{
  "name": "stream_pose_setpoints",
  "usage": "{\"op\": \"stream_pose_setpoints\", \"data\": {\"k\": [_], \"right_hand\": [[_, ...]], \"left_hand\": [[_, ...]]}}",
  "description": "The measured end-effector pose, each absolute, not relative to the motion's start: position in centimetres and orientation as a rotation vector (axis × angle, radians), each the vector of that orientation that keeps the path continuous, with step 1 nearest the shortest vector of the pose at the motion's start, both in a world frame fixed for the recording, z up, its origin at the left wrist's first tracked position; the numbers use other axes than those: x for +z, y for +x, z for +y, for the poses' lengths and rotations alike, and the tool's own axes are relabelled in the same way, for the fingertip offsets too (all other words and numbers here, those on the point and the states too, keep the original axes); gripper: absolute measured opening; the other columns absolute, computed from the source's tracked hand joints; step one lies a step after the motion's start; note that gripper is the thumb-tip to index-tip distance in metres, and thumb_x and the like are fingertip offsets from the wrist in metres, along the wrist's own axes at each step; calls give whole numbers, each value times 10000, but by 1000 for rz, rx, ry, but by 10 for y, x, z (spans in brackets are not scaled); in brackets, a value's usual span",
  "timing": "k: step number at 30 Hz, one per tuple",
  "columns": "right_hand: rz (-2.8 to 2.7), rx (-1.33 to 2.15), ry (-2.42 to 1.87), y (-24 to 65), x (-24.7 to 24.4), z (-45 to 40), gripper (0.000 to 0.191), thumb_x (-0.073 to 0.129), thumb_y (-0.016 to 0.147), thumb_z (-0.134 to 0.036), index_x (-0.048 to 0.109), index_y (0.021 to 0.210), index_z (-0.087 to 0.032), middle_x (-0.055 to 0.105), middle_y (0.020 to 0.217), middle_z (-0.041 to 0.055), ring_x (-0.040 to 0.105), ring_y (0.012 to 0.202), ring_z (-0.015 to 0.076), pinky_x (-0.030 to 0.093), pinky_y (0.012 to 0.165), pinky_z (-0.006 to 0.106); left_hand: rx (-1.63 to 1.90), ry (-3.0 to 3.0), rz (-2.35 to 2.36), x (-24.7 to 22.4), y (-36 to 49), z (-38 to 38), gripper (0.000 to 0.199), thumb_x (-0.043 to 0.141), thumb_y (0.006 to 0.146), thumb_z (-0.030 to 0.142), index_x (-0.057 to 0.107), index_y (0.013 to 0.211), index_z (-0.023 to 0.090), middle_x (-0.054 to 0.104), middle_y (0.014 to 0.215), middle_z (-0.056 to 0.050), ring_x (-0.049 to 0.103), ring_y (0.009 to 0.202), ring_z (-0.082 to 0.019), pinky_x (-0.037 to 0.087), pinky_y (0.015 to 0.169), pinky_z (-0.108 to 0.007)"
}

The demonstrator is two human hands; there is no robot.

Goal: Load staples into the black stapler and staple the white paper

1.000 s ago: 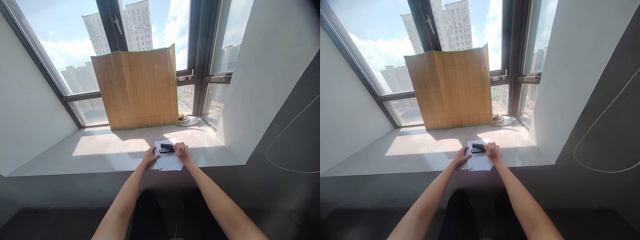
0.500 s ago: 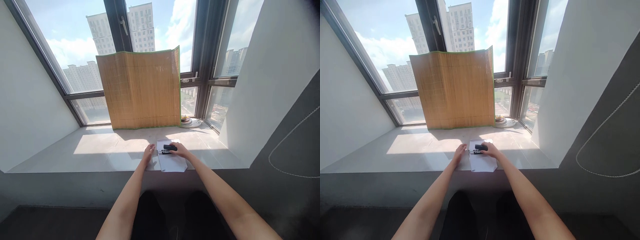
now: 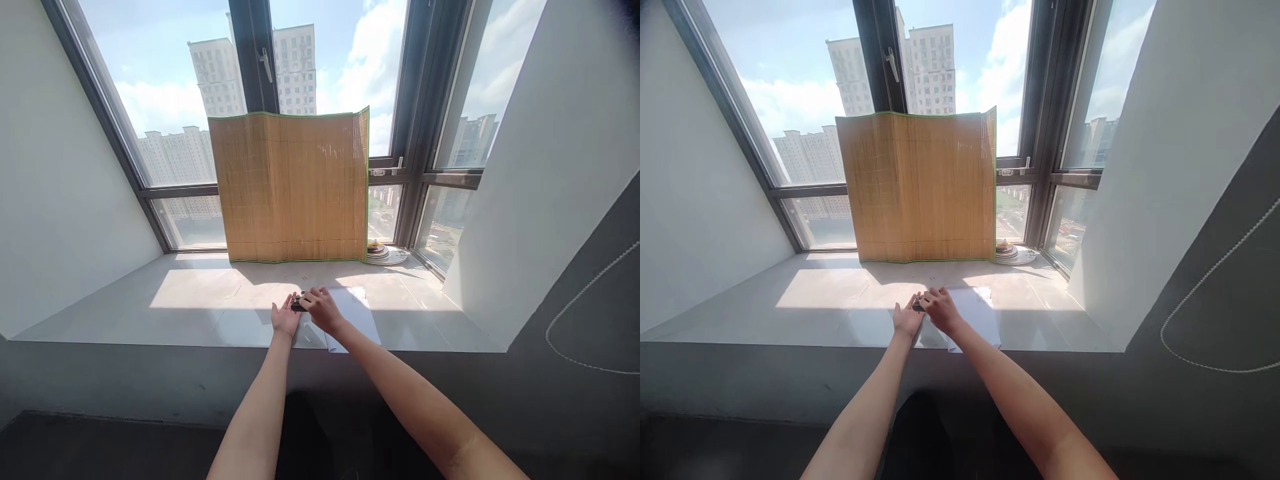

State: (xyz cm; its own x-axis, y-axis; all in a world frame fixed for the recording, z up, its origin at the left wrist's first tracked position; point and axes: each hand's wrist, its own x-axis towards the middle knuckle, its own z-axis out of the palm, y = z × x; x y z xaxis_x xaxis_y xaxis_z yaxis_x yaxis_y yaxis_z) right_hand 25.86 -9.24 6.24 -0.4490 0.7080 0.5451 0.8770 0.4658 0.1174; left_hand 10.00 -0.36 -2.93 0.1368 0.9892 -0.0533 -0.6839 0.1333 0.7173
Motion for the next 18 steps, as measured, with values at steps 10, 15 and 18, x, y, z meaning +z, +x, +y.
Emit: {"op": "stream_pose_setpoints", "data": {"k": [10, 15, 18], "right_hand": [[-2449, -936, -1018, 244, 50, -98, 227, 600, 1059, -59, 795, 1097, -169, 789, 1058, 105, 660, 1049, 257, 488, 906, 376], [-2206, -676, -1295, 269, 51, -105, 367, 627, 975, -10, 811, 1219, -214, 803, 1119, 114, 653, 1094, 290, 492, 954, 413], [-1849, -422, -1556, 303, 40, -112, 495, 612, 872, 28, 840, 1220, -240, 817, 1141, 107, 661, 1089, 314, 505, 933, 427]], "left_hand": [[1336, 531, 598, -37, 102, 1, 594, 307, 1103, 511, 722, 1353, 167, 668, 1554, -203, 616, 1506, -300, 606, 1167, -477], [1372, 482, 622, -27, 103, -2, 480, 342, 1099, 388, 727, 1285, 169, 673, 1538, -203, 614, 1505, -294, 606, 1160, -502], [1372, 612, 718, -20, 110, -11, 357, 463, 1063, 380, 737, 1106, 156, 718, 1397, -247, 699, 1376, -300, 604, 1155, -486]]}}
